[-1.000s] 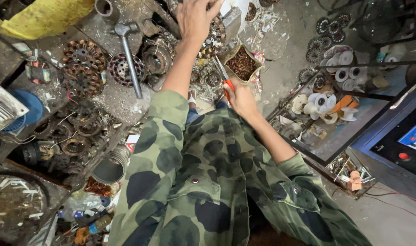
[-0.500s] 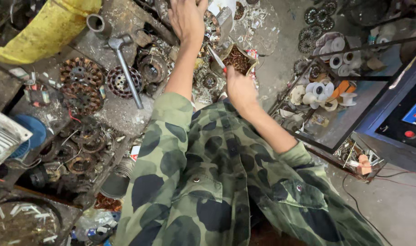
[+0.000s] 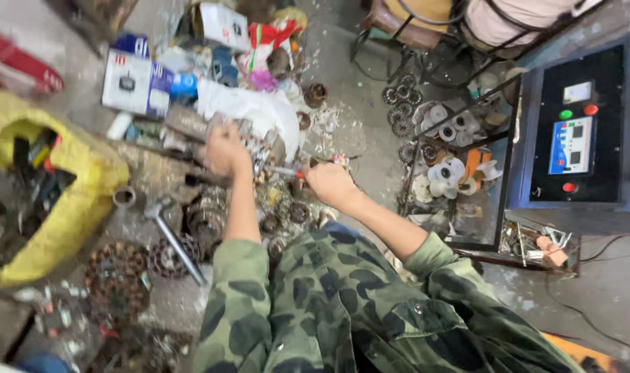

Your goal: The person uses red-handled pliers to cut copper wires from a circular metal component clamped in a vise. The person repeatedly picks up the component, cuts wires, and drops the cut pieces into a container below.

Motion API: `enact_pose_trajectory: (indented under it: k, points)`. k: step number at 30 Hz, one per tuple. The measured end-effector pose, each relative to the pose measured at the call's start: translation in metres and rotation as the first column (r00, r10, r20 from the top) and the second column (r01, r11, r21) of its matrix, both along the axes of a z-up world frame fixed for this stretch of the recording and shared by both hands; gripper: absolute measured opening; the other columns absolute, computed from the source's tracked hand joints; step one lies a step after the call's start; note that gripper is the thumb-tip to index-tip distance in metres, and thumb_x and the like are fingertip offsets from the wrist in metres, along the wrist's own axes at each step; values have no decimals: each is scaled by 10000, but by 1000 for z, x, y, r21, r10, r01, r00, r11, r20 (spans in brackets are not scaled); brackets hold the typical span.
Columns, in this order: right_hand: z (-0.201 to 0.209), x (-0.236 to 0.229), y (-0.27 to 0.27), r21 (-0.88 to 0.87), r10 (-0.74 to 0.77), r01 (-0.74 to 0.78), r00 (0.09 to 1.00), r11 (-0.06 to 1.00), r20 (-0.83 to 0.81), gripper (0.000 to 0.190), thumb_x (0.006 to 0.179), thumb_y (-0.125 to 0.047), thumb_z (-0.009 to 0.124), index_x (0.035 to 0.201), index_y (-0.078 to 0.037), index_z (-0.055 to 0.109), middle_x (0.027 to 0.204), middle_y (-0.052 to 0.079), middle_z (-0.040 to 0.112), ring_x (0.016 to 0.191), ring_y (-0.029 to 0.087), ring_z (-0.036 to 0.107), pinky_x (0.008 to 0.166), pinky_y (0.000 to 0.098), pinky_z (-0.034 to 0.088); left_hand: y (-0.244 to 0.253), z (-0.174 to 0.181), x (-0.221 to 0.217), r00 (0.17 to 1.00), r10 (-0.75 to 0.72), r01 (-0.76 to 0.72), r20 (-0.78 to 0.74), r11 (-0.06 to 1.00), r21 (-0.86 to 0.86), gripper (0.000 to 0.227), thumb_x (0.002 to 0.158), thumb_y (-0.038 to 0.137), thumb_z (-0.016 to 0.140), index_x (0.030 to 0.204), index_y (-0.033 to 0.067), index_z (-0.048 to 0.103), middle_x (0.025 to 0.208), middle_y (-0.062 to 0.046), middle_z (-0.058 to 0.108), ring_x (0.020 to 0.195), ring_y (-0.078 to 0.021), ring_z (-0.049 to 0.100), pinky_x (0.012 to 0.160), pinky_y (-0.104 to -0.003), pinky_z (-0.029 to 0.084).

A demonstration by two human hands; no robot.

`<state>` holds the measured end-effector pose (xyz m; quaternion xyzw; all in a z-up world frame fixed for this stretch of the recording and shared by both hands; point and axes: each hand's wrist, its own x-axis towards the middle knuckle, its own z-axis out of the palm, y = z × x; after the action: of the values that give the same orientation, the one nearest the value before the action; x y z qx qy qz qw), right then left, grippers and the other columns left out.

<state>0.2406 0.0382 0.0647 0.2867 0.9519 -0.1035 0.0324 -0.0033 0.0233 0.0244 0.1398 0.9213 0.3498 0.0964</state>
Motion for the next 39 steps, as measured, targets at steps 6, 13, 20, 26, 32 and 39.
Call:
enact_pose_trajectory:
  k: [6, 13, 20, 26, 32, 39]
  points:
    - [2, -1, 8, -91, -25, 24, 1000, 996, -3, 256, 889, -253, 645, 1056, -59, 634, 729, 175, 708, 655, 379, 715, 561, 508, 552, -7, 3, -8, 902, -333, 337, -275, 941, -32, 422, 897, 584, 722, 852, 166, 760, 1003, -96, 711, 1051, -360, 594, 895, -546, 397]
    - [15, -7, -6, -108, 1, 1, 1000, 994, 22, 184, 902, -145, 598, 1041, -53, 675, 728, 168, 720, 693, 357, 730, 604, 485, 564, -11, 11, -7, 901, -393, 383, -184, 919, -90, 421, 848, 556, 808, 808, 144, 730, 996, -35, 718, 1075, -307, 594, 999, -554, 374]
    - [48, -36, 20, -131, 137, -122, 985, 984, 109, 171, 936, -189, 592, 932, -83, 726, 801, 139, 740, 759, 319, 747, 639, 450, 576, -16, 33, -13, 977, -201, 197, -77, 979, -62, 433, 821, 523, 847, 730, 127, 697, 885, -48, 722, 890, -288, 622, 719, -465, 455]
    - [44, -27, 27, -19, 149, -149, 989, 989, -16, 245, 852, -151, 591, 1038, -20, 682, 777, 160, 741, 660, 316, 746, 530, 441, 571, -12, 26, -23, 980, -130, 123, -151, 991, -51, 453, 863, 466, 874, 702, 92, 677, 788, -76, 714, 712, -292, 625, 610, -467, 428]
    - [27, -25, 30, -84, 179, -178, 984, 980, -1, 184, 909, -161, 570, 1012, -40, 664, 734, 157, 729, 669, 328, 744, 551, 457, 569, -13, 22, -20, 986, -91, 82, -141, 994, -68, 472, 846, 498, 868, 707, 87, 681, 777, -90, 710, 694, -317, 636, 597, -490, 431]
    - [19, -30, 35, -40, 200, -200, 980, 979, -16, 193, 887, -147, 571, 1016, -45, 672, 728, 148, 729, 673, 324, 745, 565, 459, 574, -18, 9, -35, 908, -342, 387, -242, 905, 175, 403, 917, 452, 846, 857, 73, 723, 921, -104, 722, 870, -352, 654, 917, -507, 466]
